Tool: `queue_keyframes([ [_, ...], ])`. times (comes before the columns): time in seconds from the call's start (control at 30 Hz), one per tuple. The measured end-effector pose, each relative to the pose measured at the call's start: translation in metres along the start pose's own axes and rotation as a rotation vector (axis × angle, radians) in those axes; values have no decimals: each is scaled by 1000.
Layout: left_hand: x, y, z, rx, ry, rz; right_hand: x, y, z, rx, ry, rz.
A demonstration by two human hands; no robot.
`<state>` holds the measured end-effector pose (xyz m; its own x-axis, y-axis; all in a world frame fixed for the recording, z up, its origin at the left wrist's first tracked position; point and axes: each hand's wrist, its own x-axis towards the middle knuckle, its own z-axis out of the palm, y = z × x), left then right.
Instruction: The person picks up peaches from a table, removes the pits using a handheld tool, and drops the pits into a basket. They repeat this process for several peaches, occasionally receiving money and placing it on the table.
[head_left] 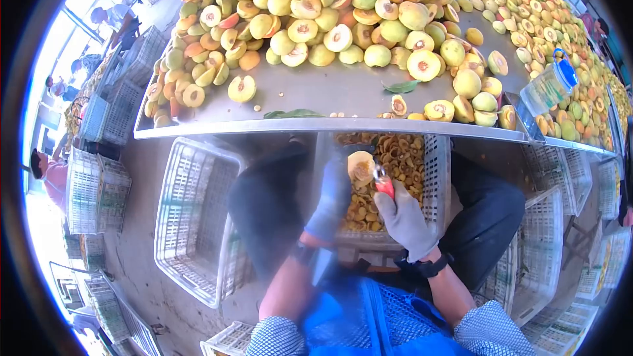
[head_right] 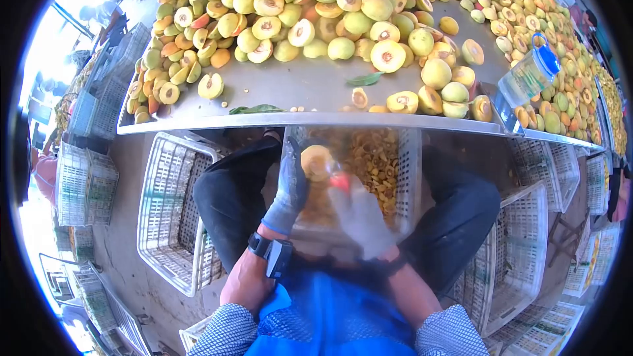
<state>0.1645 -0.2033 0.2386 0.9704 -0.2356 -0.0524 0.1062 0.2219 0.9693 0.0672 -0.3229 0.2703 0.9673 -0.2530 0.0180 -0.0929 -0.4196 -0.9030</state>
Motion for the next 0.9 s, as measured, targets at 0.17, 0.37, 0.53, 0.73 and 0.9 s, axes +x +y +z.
queue_keyframes([
  [0.17, -2, 28, 6, 45, -13, -100, 4, 3, -17, -547, -215, 14],
  [0.37, -1, 123, -63, 1001, 324, 433, -2, 45, -29, -599, -319, 120],
  [0.53, 17, 181, -146, 1457, 565, 559, 9, 35, -24, -517, -325, 169],
  [0.73, 150, 153, -164, 1463, 433, 148, 6, 38, 1, -442, -353, 115],
  [0.9, 158, 136, -156, 1133, 265, 84, 7, 20, 0, -222, -310, 68],
])
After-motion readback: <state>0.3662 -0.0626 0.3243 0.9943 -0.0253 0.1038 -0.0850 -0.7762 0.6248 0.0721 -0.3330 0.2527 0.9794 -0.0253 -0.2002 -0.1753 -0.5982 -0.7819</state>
